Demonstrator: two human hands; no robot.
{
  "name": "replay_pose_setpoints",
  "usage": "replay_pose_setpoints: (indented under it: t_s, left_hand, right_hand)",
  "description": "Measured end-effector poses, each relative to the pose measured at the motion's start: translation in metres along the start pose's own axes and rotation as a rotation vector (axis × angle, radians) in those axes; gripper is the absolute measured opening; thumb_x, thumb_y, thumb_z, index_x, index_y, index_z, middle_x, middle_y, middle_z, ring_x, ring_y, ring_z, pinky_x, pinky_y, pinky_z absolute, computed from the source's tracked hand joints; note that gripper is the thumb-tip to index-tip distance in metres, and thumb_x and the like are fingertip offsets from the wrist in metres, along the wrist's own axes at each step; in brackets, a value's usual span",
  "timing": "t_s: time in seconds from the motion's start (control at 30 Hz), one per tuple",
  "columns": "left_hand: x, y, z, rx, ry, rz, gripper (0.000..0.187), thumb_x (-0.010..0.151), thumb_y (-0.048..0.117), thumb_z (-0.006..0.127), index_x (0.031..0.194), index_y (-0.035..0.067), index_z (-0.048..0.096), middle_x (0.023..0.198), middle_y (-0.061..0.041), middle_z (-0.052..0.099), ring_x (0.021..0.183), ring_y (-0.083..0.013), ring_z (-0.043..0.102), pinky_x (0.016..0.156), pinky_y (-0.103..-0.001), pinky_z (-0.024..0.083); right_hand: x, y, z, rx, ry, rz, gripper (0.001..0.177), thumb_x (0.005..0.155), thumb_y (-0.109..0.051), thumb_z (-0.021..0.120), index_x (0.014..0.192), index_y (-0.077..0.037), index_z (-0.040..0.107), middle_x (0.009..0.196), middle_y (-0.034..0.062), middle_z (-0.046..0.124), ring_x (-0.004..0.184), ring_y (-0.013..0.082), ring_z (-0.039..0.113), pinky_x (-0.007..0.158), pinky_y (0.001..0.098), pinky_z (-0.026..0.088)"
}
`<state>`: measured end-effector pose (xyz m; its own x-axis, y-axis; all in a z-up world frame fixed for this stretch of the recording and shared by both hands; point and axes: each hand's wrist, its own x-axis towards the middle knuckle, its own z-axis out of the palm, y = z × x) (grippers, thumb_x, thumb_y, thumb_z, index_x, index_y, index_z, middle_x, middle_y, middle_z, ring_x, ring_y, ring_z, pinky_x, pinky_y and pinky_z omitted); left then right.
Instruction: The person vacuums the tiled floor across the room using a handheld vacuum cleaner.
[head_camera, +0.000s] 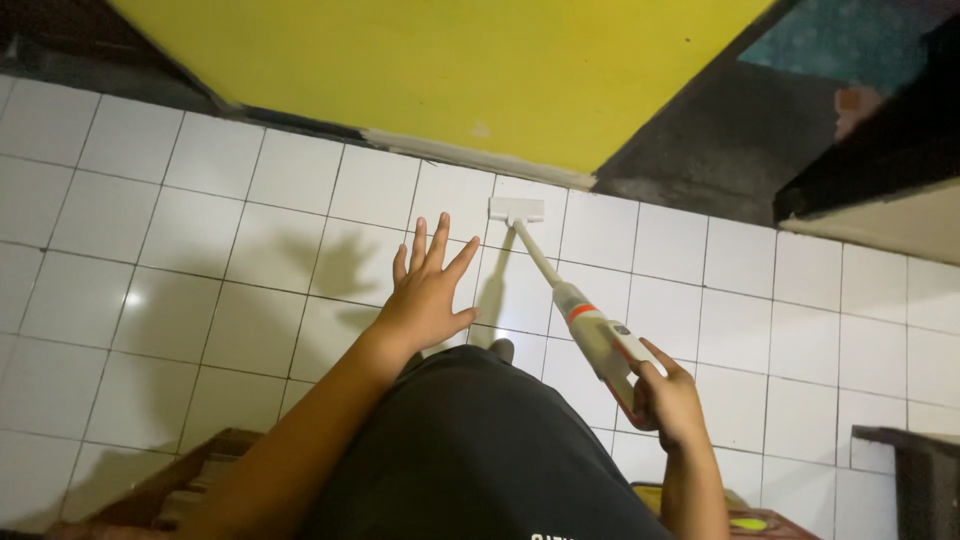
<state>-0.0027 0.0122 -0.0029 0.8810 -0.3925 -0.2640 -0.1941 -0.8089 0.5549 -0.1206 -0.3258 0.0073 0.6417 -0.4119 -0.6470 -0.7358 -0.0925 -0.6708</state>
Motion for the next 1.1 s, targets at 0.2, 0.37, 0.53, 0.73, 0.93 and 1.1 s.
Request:
replay_pose_setpoints:
  t_s: [0.2, 0.37, 0.53, 0.73, 0.93, 1.1]
  left_hand:
    - [-0.008, -0.021, -0.004, -0.026, -0.016, -0.062, 0.096, 0.076, 0.036, 0.083, 0.157, 0.024, 0.033, 0.169, -0.019, -0.001, 0.156, -0.0415, -0.006, 0.120, -0.064, 0.008]
    - [-0.009, -0.037, -0.003, -0.024, -0.025, -0.043, 0.094, 0.078, 0.036, 0.081, 0.157, 0.022, 0.033, 0.168, -0.020, -0.001, 0.155, -0.0426, -0.009, 0.120, -0.063, 0.006]
    - [-0.013, -0.043, -0.004, -0.011, -0.099, -0.070, 0.091, 0.080, 0.036, 0.079, 0.158, 0.024, 0.033, 0.170, -0.018, -0.001, 0.156, -0.0402, -0.009, 0.121, -0.061, 0.006]
    - [-0.024, -0.061, -0.004, -0.028, -0.114, -0.079, 0.088, 0.082, 0.038, 0.077, 0.158, 0.023, 0.034, 0.170, -0.018, 0.001, 0.156, -0.0395, -0.008, 0.122, -0.061, 0.007]
    - [-0.043, -0.088, -0.007, -0.019, -0.128, -0.118, 0.085, 0.083, 0.038, 0.075, 0.157, 0.022, 0.036, 0.170, -0.018, 0.003, 0.157, -0.0396, -0.007, 0.122, -0.061, 0.007]
    - [-0.055, -0.100, -0.014, -0.057, -0.120, -0.113, 0.084, 0.084, 0.040, 0.074, 0.156, 0.023, 0.037, 0.169, -0.020, 0.004, 0.156, -0.0407, -0.007, 0.122, -0.061, 0.008]
  right_hand:
    - [0.018, -0.004, 0.043, 0.023, 0.001, -0.020, 0.064, 0.085, -0.019, 0.058, 0.146, 0.002, 0.053, 0.051, 0.0054, 0.048, 0.038, 0.0164, 0.044, 0.037, 0.0321, 0.036]
    - [0.024, 0.010, 0.071, 0.045, -0.006, -0.062, 0.064, 0.087, -0.021, 0.057, 0.147, 0.001, 0.052, 0.052, 0.0048, 0.051, 0.042, 0.0142, 0.047, 0.039, 0.0297, 0.038]
    - [0.000, 0.007, 0.066, 0.026, -0.063, -0.021, 0.060, 0.088, -0.019, 0.056, 0.145, 0.001, 0.053, 0.052, 0.0046, 0.049, 0.041, 0.0146, 0.044, 0.039, 0.0308, 0.037]
    - [-0.020, -0.020, 0.048, -0.133, -0.106, 0.030, 0.058, 0.085, -0.017, 0.055, 0.141, -0.001, 0.062, 0.050, 0.0052, 0.047, 0.039, 0.0154, 0.040, 0.039, 0.0317, 0.032]
    - [-0.011, -0.002, 0.084, -0.125, -0.087, -0.060, 0.059, 0.087, -0.019, 0.057, 0.143, 0.002, 0.057, 0.051, 0.0051, 0.049, 0.040, 0.0140, 0.043, 0.040, 0.0311, 0.037]
    - [-0.006, 0.020, 0.138, -0.059, -0.105, -0.079, 0.063, 0.086, -0.019, 0.059, 0.146, 0.000, 0.052, 0.051, 0.0060, 0.052, 0.040, 0.0162, 0.046, 0.041, 0.0322, 0.040]
